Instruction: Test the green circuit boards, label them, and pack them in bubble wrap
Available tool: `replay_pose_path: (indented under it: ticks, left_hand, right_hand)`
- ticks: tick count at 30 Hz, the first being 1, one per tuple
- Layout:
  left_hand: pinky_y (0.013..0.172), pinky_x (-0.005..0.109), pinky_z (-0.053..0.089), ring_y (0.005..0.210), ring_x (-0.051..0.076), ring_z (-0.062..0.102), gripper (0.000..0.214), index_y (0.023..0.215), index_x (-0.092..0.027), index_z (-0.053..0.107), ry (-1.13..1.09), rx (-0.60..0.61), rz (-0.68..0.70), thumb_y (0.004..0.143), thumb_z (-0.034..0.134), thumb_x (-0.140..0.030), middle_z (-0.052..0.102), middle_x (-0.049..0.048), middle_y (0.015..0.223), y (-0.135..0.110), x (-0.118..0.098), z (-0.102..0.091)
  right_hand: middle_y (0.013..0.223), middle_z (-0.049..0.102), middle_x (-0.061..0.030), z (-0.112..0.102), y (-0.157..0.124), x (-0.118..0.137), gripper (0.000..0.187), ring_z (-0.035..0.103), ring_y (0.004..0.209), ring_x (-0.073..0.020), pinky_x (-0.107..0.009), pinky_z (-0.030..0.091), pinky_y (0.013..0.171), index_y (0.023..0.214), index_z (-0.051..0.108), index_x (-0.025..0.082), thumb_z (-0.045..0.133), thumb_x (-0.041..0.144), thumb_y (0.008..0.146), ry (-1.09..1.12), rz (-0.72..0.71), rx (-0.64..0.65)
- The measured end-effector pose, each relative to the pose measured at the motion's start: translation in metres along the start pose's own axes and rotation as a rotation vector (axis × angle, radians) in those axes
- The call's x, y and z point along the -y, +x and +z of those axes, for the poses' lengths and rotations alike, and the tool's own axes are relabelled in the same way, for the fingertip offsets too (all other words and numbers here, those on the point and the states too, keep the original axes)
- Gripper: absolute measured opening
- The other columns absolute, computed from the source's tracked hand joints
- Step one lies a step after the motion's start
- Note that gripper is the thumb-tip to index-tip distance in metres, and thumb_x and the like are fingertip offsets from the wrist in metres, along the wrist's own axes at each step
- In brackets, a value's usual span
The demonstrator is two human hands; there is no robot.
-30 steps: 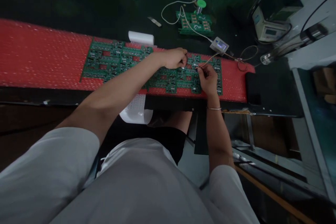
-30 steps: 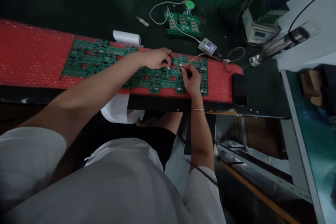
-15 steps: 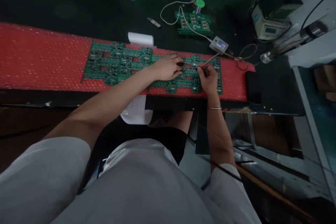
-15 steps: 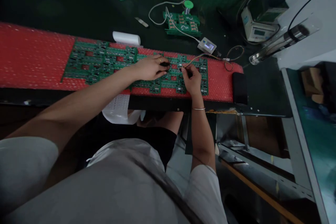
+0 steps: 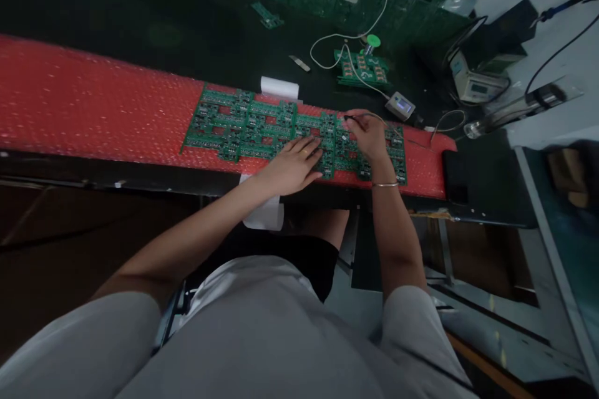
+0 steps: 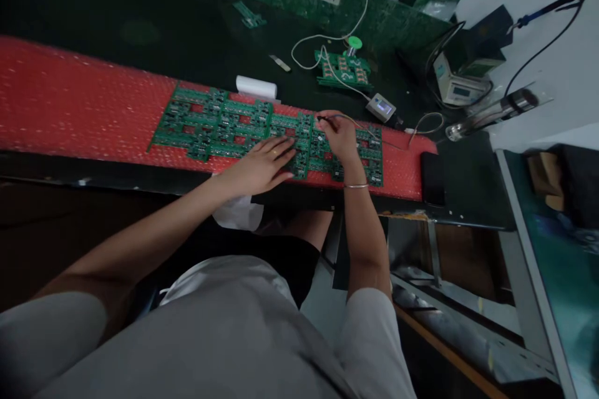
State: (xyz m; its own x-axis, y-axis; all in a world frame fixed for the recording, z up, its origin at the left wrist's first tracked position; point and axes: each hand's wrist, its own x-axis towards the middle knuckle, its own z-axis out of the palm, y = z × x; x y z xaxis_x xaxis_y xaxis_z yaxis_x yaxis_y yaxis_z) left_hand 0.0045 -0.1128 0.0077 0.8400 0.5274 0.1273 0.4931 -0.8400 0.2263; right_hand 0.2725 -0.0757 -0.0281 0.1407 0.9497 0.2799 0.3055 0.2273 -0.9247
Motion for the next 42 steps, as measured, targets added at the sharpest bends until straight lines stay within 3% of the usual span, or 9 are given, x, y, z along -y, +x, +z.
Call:
replay_pose_path:
  ticks: [4, 8, 16, 25, 36, 42]
  left_hand:
    - [0.129, 0.055, 0.031, 0.155, 0.035, 0.037, 0.050, 0.146, -0.011, 0.060, -0.063, -0.098, -0.025, 0.107, 0.046, -0.040, 0.046, 0.0186, 0.162, -0.057, 0.009, -0.004]
    - [0.124, 0.058, 0.039, 0.152, 0.035, 0.043, 0.045, 0.145, -0.017, 0.060, -0.130, -0.208, -0.099, 0.107, 0.048, -0.037, 0.053, 0.0167, 0.157, -0.102, 0.020, -0.002]
    - [0.114, 0.055, 0.049, 0.140, 0.034, 0.056, 0.040, 0.141, -0.027, 0.062, -0.187, -0.371, -0.178, 0.101, 0.057, -0.025, 0.059, 0.0129, 0.150, -0.156, 0.031, 0.006]
    - [0.102, 0.047, 0.056, 0.117, 0.028, 0.066, 0.032, 0.131, -0.025, 0.066, -0.228, -0.526, -0.210, 0.099, 0.060, -0.022, 0.069, 0.0103, 0.128, -0.166, 0.030, 0.021]
    - [0.097, 0.040, 0.058, 0.111, 0.023, 0.068, 0.016, 0.114, -0.023, 0.072, -0.277, -0.548, -0.114, 0.098, 0.068, -0.020, 0.074, 0.0084, 0.115, -0.167, 0.028, 0.052]
    - [0.095, 0.039, 0.061, 0.105, 0.021, 0.072, 0.007, 0.101, -0.022, 0.074, -0.323, -0.581, -0.176, 0.099, 0.068, -0.023, 0.078, 0.0065, 0.107, -0.166, 0.029, 0.053]
  right_hand:
    - [0.097, 0.075, -0.0068, 0.013, 0.023, -0.005, 0.053, 0.072, 0.080, -0.0210, -0.038, 0.063, 0.079, 0.098, 0.068, 0.025, 0.060, 0.076, 0.091, -0.223, -0.056, 0.046]
    - [0.098, 0.075, -0.0092, 0.024, 0.039, -0.003, 0.047, 0.070, 0.090, -0.0253, -0.043, 0.059, 0.092, 0.096, 0.070, 0.022, 0.053, 0.066, 0.100, -0.484, -0.183, 0.113]
    - [0.100, 0.075, -0.0115, 0.032, 0.048, -0.009, 0.049, 0.070, 0.100, -0.0296, -0.046, 0.056, 0.098, 0.100, 0.070, 0.022, 0.040, 0.059, 0.107, -0.737, -0.286, 0.185]
    - [0.107, 0.074, -0.0143, 0.026, 0.050, -0.006, 0.049, 0.069, 0.108, -0.0314, -0.048, 0.054, 0.103, 0.107, 0.070, 0.021, 0.039, 0.059, 0.107, -0.841, -0.241, 0.253]
    - [0.100, 0.074, -0.0128, 0.031, 0.048, -0.019, 0.052, 0.068, 0.102, -0.0297, -0.049, 0.055, 0.099, 0.107, 0.068, 0.022, 0.036, 0.063, 0.106, -0.789, -0.249, 0.150]
    - [0.102, 0.072, -0.0122, 0.035, 0.044, -0.016, 0.050, 0.067, 0.105, -0.0299, -0.051, 0.054, 0.101, 0.110, 0.068, 0.023, 0.036, 0.062, 0.106, -0.754, -0.230, 0.131]
